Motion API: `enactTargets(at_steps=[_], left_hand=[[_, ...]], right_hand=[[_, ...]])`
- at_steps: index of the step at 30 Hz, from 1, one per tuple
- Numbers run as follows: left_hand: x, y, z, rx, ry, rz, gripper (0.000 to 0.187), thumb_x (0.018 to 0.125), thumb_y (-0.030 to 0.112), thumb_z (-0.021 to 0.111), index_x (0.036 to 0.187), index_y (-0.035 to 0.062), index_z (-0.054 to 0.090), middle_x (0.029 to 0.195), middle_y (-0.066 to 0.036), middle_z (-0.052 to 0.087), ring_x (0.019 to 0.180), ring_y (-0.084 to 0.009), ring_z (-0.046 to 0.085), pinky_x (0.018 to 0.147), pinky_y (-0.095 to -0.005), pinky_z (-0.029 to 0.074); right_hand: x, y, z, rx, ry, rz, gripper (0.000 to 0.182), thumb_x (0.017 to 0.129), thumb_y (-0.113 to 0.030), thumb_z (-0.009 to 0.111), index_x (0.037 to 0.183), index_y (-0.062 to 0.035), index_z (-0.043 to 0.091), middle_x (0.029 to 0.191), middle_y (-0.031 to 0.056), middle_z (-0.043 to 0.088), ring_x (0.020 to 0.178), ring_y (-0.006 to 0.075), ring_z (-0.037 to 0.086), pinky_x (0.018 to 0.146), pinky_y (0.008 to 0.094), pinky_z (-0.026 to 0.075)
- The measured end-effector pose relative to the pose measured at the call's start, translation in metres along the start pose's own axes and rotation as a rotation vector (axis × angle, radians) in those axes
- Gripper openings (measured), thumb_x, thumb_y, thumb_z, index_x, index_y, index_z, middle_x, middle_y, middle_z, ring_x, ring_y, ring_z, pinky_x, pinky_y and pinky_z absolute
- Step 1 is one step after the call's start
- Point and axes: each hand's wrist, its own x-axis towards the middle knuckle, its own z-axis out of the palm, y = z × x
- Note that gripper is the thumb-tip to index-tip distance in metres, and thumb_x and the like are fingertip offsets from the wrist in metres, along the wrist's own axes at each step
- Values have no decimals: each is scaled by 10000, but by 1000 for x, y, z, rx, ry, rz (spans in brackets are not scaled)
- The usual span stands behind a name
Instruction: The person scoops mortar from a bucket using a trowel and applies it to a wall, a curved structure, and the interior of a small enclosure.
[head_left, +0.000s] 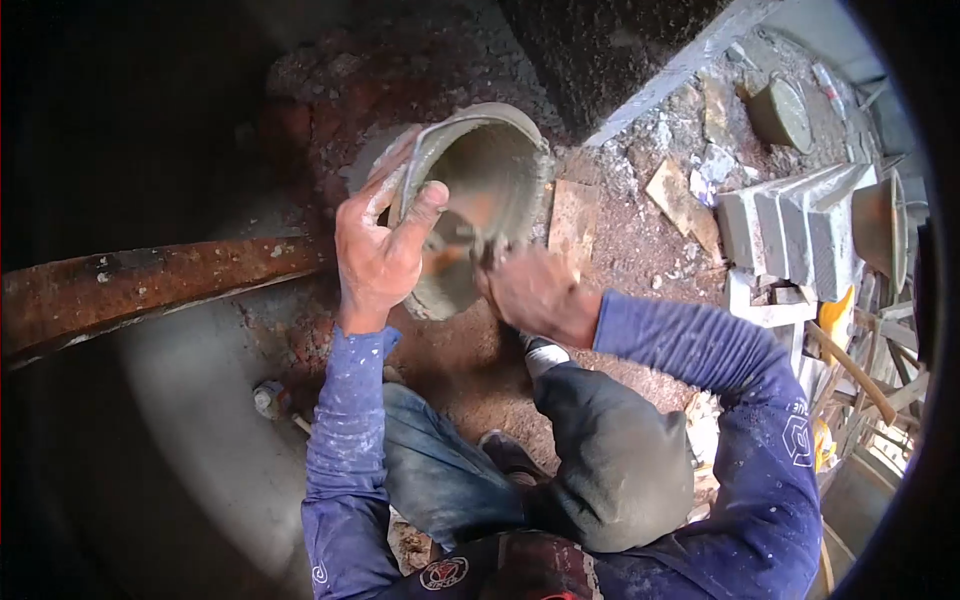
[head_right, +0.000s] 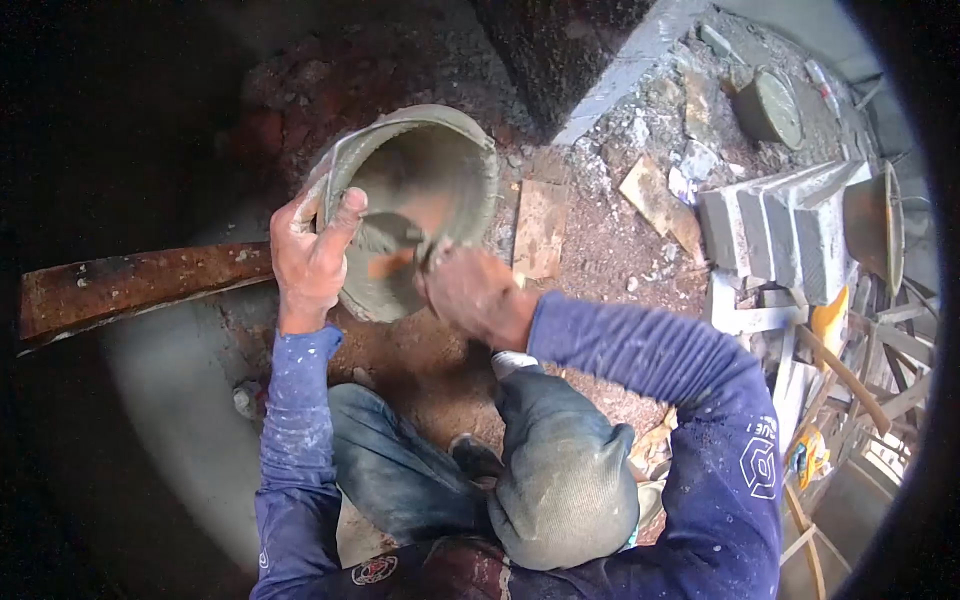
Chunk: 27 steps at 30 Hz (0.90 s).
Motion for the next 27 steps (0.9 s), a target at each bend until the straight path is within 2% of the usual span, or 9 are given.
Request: enactTargets(at_steps=[2,3,7,10,14,16,19,24,27], left_hand=[[-8,-19,1,-195,106,-174,462,896,324,669,1183,-35,624,1061,-64,658,911,-97,559,820,-272,452],[-17,-35,5,-249,160,-205,473,889,319,682,1183,-45,614,1035,-59,653,910,-111,569,804,-266,452],[-55,-68,-1,-414,382,-353,397,898,272,678,1149,-28,612,1017,-55,637,899,-132,575,805,-290,457],[-67,-71,6,-356,635,-580,371,903,233,669,1174,-9,593,1063,-59,616,953,-142,561,813,-311,463],[-88,-102,1,-610,863,-711,455,840,238,733,1193,1,570,1141,-101,601,1007,-213,580,910,-387,487],[-98,-99,-12,-929,765,-542,401,870,209,687,1209,29,571,1177,-121,594,1059,-267,597,906,-456,513],[-118,-108,-18,-912,856,-624,453,874,179,671,1268,33,501,1200,-126,578,1067,-285,590,920,-467,506],[-125,-119,-10,-784,919,-709,469,871,235,697,1241,14,513,1170,-118,584,1050,-272,584,891,-454,509],[-123,-119,-12,-719,904,-742,472,857,252,718,1222,15,535,1146,-108,590,1020,-249,582,859,-437,508]], right_hand=[[-5,-9,2,189,-174,-54,253,866,-155,540,1021,45,546,698,183,615,592,361,634,575,452,532],[-8,-2,13,354,-92,-114,295,930,-222,480,1005,36,603,727,245,624,733,370,652,712,455,535],[-12,3,19,789,-136,88,347,927,-288,502,1037,32,579,786,269,622,791,432,635,757,498,513],[-3,16,35,568,-258,13,420,924,-254,530,1220,43,514,893,299,619,843,439,625,779,483,501],[13,34,59,475,-135,-109,385,908,-258,545,1153,39,548,948,286,624,833,427,626,750,483,504],[21,17,-16,404,-273,-4,344,899,-255,560,1112,16,567,963,263,633,824,415,632,740,477,514],[38,4,-40,497,103,-368,310,892,-253,582,1091,-14,588,928,212,649,765,389,649,701,463,531],[101,6,-117,1043,-442,-420,338,874,-282,654,1083,-19,615,871,115,656,655,182,650,513,301,552],[138,80,-125,1284,-279,-124,354,889,-244,639,1163,-21,602,899,85,666,666,160,652,521,264,560]])
